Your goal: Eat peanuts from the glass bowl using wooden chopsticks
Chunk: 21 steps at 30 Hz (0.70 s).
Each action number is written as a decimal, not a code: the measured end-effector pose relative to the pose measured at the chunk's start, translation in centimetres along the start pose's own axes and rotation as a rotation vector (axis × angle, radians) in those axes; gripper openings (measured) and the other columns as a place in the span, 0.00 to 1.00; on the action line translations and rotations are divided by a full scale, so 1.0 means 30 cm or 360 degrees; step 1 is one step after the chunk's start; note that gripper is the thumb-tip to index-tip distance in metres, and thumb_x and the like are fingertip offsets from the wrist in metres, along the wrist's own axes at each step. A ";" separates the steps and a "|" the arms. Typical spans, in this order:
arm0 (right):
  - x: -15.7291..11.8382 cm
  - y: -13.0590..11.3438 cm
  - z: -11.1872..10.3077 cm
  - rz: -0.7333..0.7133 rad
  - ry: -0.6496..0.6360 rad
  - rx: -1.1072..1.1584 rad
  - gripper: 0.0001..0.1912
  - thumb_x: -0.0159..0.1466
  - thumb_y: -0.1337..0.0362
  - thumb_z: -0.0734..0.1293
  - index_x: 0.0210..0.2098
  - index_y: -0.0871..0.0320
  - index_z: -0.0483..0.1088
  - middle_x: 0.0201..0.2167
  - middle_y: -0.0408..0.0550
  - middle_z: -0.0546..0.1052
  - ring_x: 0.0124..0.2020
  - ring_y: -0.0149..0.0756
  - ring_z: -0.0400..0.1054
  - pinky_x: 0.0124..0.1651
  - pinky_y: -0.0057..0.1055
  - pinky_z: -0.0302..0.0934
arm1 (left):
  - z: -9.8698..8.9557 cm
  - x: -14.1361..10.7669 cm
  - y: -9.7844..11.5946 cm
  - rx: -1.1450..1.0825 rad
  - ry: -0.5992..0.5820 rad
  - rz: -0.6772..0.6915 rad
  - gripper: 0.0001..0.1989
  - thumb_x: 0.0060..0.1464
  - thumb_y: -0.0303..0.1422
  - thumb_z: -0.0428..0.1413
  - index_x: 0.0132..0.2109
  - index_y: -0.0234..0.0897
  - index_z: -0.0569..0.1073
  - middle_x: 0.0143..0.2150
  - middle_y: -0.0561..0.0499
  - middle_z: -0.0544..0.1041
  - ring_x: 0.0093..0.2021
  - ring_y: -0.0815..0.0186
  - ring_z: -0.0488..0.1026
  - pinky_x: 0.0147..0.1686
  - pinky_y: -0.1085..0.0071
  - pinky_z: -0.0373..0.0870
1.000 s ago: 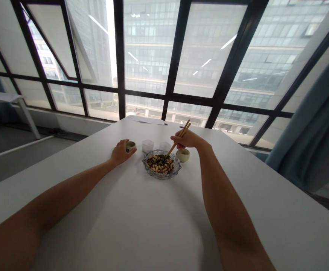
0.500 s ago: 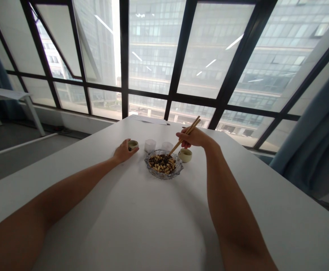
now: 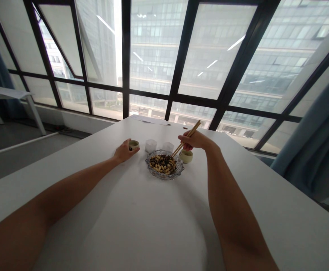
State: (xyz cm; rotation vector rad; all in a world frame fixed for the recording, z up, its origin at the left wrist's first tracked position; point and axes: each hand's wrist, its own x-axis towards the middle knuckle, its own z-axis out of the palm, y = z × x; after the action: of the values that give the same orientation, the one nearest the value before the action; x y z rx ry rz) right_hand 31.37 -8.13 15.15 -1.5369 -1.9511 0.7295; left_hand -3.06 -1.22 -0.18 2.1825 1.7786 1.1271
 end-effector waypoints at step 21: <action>-0.033 -0.045 -0.019 -0.0211 0.0014 0.0237 0.20 0.62 0.52 0.73 0.25 0.62 0.73 0.18 0.50 0.78 0.16 0.31 0.72 0.19 0.22 0.67 | 0.022 0.018 -0.037 -0.0138 0.0221 0.0403 0.36 0.43 0.40 0.66 0.58 0.34 0.66 0.57 0.38 0.72 0.58 0.49 0.70 0.60 0.55 0.67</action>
State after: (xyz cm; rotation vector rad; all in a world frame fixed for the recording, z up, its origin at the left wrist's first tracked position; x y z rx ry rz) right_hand 31.05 -9.33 16.42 -1.3079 -1.9249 0.7908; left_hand -3.52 -0.15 -0.96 2.3794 1.4982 1.4120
